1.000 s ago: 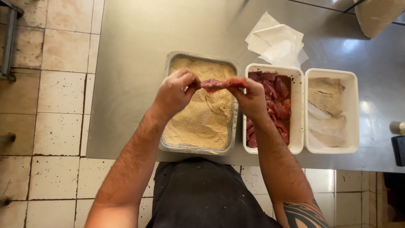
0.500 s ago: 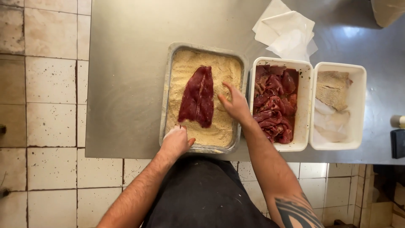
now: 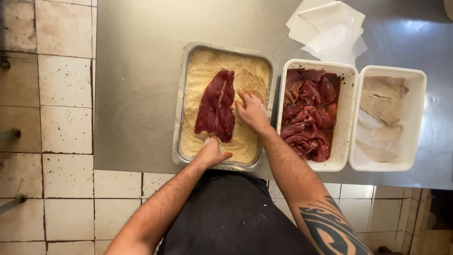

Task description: The person takes pieces of raw meat from a container, coats them in a tray of breadcrumbs, and places the coated pieces into a separate container. The person repeats this process for multiple pieces of meat.

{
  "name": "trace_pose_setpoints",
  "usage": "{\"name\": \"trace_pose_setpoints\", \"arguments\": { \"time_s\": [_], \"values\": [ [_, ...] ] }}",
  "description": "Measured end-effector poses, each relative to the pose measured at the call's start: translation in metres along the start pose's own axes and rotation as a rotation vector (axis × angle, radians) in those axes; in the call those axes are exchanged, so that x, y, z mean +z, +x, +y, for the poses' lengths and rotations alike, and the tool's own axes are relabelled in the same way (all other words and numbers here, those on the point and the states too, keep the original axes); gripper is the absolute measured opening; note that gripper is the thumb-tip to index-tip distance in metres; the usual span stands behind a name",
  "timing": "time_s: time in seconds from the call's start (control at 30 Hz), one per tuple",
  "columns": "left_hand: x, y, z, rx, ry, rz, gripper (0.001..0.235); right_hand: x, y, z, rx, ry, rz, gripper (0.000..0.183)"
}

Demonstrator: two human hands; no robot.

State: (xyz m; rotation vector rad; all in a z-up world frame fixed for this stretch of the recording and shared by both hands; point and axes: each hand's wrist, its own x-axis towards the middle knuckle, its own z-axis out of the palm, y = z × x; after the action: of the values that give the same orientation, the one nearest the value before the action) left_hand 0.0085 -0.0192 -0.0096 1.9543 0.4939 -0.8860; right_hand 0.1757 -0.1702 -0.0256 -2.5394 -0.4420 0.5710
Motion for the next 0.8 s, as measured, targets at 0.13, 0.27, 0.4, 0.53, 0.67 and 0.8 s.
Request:
{"name": "trace_pose_setpoints", "arguments": {
  "time_s": [0.13,0.27,0.4,0.53,0.67,0.8],
  "values": [
    [0.014,0.009,0.004,-0.055,-0.241,0.022,0.092,0.017,-0.025,0.001,0.180,0.146,-0.033,0.050],
    [0.043,0.032,0.008,-0.210,-0.670,0.090,0.088,0.047,-0.050,0.007,0.519,0.416,0.020,0.055],
    [0.045,0.031,0.003,-0.226,-1.138,0.081,0.078,0.104,-0.053,0.065,0.771,1.196,0.141,0.042],
    [0.058,0.037,-0.007,-0.156,-1.233,0.045,0.076,0.062,-0.085,0.006,0.821,1.623,0.015,0.028],
    [0.060,0.026,0.010,-0.073,-1.413,0.059,0.067,0.031,-0.092,0.000,0.795,1.757,-0.016,0.032],
    [0.040,0.005,0.019,-0.041,-1.551,0.082,0.059,-0.002,-0.095,-0.041,0.758,1.765,0.015,0.026]
  ]
}}
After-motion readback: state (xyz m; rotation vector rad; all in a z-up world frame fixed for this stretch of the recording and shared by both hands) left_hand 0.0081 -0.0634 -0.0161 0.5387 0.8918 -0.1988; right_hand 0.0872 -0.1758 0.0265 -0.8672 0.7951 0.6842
